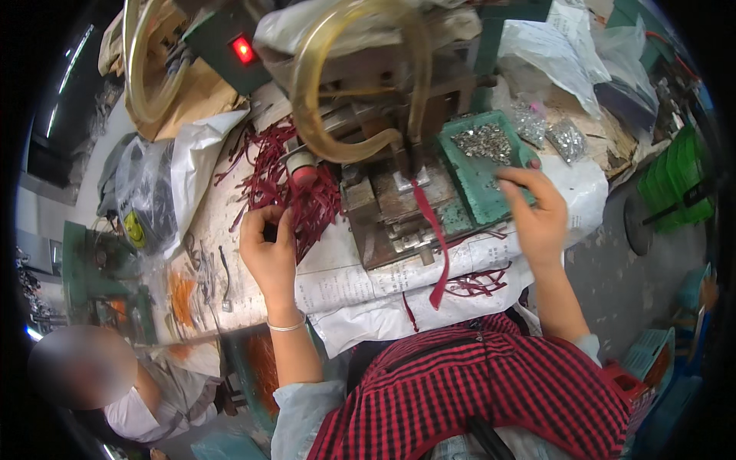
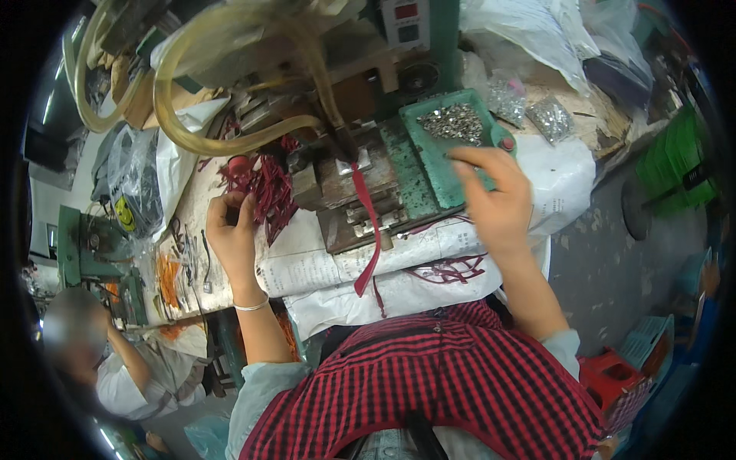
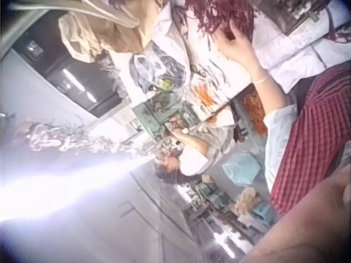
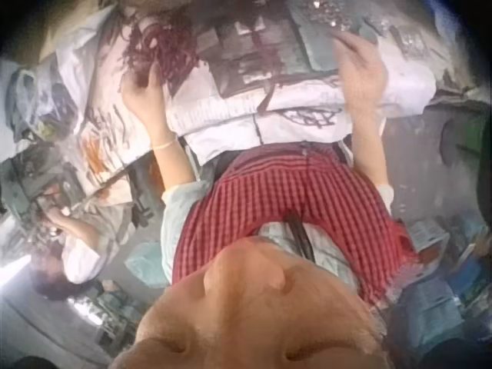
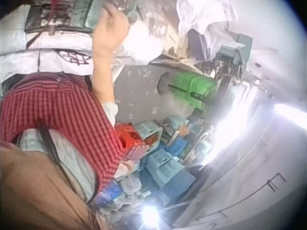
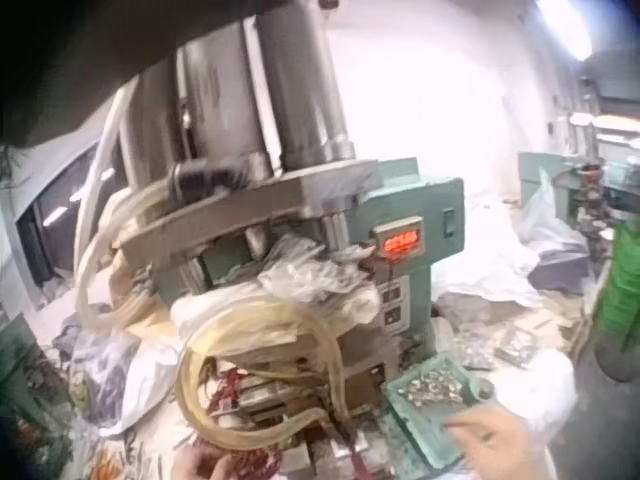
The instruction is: The person repeatedly picks red cords and small metal pieces from the table, places them into a press machine, and operates the lever to attach the metal piece to the cord. The finished cords are placed in a pile on the table.
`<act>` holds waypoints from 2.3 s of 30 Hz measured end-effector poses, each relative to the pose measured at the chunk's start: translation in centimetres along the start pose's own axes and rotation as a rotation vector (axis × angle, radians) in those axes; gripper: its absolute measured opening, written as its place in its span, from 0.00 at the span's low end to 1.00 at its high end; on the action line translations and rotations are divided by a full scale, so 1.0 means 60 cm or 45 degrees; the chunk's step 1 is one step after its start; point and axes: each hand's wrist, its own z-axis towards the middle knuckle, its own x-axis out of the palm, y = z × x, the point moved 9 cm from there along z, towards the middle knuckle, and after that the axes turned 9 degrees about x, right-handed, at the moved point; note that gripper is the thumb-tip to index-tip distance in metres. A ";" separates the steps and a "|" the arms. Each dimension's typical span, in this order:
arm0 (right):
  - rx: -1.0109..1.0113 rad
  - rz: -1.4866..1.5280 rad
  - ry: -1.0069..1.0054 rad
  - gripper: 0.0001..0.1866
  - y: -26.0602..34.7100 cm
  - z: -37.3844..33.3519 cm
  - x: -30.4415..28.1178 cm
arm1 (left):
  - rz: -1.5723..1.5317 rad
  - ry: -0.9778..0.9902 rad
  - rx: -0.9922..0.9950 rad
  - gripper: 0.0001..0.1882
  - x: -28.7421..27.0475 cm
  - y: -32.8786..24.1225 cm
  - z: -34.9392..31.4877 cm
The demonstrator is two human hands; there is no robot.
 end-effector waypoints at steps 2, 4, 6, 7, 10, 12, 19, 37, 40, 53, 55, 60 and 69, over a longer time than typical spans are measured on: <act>-0.232 0.114 0.123 0.10 0.068 0.025 0.051 | -0.303 -0.006 -0.122 0.07 0.033 0.027 0.000; -0.300 0.211 0.098 0.09 0.087 0.045 0.088 | -0.556 0.026 -0.213 0.07 0.070 0.049 0.001; 0.030 0.317 0.140 0.12 0.060 0.042 0.127 | -0.455 -0.026 -0.185 0.05 0.075 0.038 -0.017; 0.053 0.459 0.099 0.14 0.061 0.038 0.133 | -0.425 -0.041 -0.139 0.04 0.072 0.047 -0.030; 0.215 0.699 0.123 0.20 0.047 0.019 0.148 | -0.337 -0.107 0.026 0.04 0.066 0.006 -0.049; 0.265 0.803 0.167 0.23 0.053 0.025 0.154 | -0.345 -0.183 0.165 0.05 0.045 -0.060 -0.029; 0.334 0.865 0.382 0.34 0.113 0.005 0.140 | -0.274 -0.047 0.931 0.12 0.010 -0.275 -0.048; 0.223 -0.554 0.118 0.09 -0.134 0.018 0.007 | -0.144 0.056 1.322 0.14 0.112 -0.336 -0.073; 0.096 -0.783 0.058 0.08 -0.124 0.014 0.022 | -0.152 0.174 1.183 0.17 0.111 -0.338 -0.074; 0.117 -0.336 -0.126 0.09 -0.117 0.020 0.028 | 0.449 -0.291 0.686 0.11 -0.109 -0.216 -0.021; -0.076 -0.351 -0.147 0.10 -0.088 0.023 0.039 | 0.585 -0.096 0.607 0.07 -0.063 -0.148 0.031; -0.009 -0.413 -0.145 0.07 -0.086 0.013 0.040 | 1.174 0.376 0.227 0.15 0.100 0.078 0.031; 0.092 -0.266 -0.272 0.07 -0.124 -0.036 -0.060 | 0.917 0.236 0.137 0.08 0.077 0.118 0.012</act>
